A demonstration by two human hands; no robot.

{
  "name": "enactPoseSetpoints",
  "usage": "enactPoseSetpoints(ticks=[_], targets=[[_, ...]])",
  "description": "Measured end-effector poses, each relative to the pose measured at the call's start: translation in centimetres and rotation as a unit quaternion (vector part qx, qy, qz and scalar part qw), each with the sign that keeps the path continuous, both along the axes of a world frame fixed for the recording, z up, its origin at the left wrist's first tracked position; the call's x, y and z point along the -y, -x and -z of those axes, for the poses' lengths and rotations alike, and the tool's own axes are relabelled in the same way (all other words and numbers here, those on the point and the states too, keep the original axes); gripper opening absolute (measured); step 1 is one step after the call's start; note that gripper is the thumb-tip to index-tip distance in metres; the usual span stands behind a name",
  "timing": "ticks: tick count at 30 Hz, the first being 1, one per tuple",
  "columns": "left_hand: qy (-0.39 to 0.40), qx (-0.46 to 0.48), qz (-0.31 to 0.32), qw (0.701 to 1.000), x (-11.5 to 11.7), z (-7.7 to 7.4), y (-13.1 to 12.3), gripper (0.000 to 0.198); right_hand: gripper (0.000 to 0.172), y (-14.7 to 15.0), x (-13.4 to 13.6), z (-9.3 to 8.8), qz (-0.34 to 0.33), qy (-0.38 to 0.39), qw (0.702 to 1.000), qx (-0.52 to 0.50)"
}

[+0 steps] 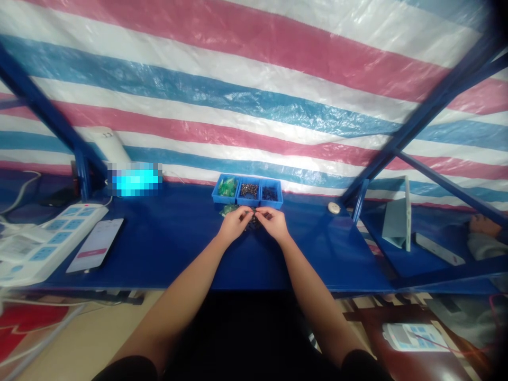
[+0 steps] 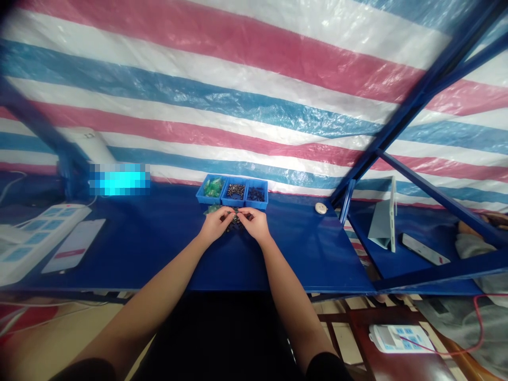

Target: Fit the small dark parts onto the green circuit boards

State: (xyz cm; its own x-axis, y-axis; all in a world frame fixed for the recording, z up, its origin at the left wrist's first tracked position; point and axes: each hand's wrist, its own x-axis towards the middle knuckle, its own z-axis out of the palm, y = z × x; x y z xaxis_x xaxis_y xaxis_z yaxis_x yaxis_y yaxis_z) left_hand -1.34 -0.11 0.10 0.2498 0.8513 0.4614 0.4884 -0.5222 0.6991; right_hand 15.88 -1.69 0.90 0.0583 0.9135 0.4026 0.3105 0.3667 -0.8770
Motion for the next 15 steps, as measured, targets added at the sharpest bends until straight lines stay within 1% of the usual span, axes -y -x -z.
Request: enactPoseSetpoints(ticks=[6,10,15], targets=[[0.008,-0.012,-0.004,1.0,-0.03,0.0,0.07,0.028,0.022,0.06,0.04,-0.05,-0.001,0.001,1.0,0.006],[0.013,0.004,-0.009,1.0,0.0,0.05,-0.05,0.027,0.022,0.01,0.03,-0.04,0.01,-0.001,1.0,0.004],[0.007,0.006,0.003,1.0,0.0,0.04,-0.07,0.023,0.021,0.03,0.08,-0.1,0.0,-0.006,1.0,0.006]])
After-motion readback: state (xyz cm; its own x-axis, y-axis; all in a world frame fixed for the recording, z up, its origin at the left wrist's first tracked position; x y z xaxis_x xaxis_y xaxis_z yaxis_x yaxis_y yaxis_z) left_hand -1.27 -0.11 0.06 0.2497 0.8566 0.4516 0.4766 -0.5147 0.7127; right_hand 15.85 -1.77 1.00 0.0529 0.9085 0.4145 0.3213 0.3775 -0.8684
